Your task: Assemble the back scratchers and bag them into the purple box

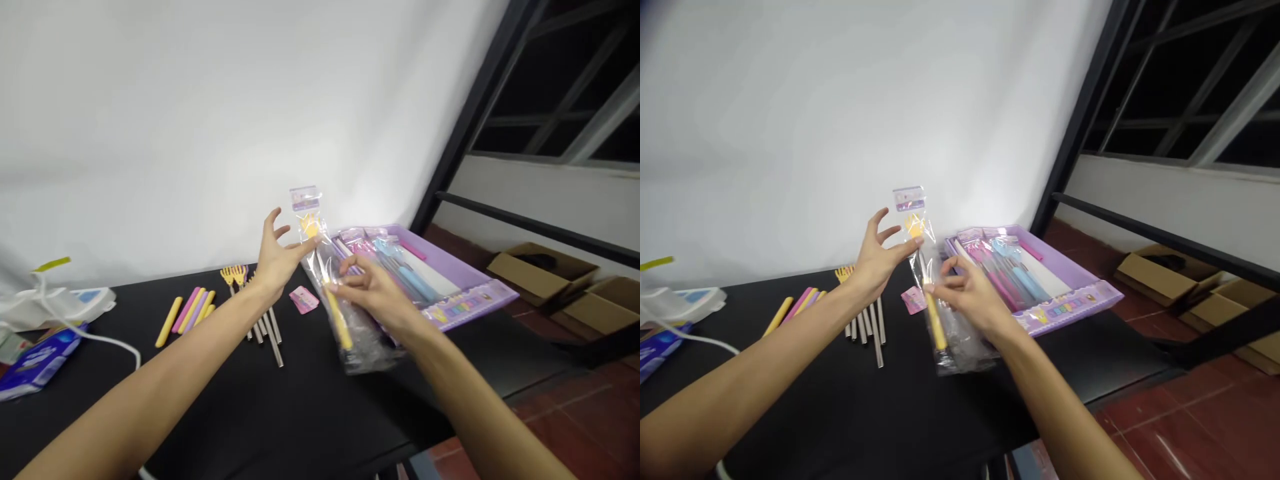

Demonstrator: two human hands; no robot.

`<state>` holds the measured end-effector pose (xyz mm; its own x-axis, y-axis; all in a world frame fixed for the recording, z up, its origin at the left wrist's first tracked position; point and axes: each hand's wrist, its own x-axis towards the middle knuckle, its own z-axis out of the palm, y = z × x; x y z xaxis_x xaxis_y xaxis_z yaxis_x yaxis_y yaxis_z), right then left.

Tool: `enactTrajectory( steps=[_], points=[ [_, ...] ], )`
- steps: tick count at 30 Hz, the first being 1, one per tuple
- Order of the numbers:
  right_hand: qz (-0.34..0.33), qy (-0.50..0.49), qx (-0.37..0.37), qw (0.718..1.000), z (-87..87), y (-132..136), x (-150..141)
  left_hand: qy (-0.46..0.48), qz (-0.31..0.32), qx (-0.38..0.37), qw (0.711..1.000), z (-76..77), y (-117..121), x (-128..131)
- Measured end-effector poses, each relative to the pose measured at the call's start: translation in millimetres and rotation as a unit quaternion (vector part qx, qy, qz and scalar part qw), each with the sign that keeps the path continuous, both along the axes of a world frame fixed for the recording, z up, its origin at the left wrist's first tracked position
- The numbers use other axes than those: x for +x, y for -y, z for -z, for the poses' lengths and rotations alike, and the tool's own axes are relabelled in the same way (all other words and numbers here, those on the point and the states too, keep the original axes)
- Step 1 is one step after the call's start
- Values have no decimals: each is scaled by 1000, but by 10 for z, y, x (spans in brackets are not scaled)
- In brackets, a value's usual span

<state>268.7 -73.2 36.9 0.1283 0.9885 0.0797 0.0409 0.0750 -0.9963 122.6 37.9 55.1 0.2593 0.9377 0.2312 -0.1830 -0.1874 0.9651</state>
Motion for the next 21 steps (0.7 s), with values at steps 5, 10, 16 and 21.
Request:
enactTrajectory(
  steps=[5, 10, 16, 21],
  points=[
    [136, 151, -12, 979, -297, -9, 930, -95, 121, -29, 988, 161, 14, 484],
    [94, 296, -70, 948, -185, -222, 1631, -300, 127, 293, 899, 442, 166, 624],
    [61, 481, -75, 871, 118, -223, 1744, -372, 140, 353, 847, 518, 215, 771],
    [115, 563, -14, 819, 127, -161, 1602, -383, 142, 376, 832, 532, 244, 768]
  ],
)
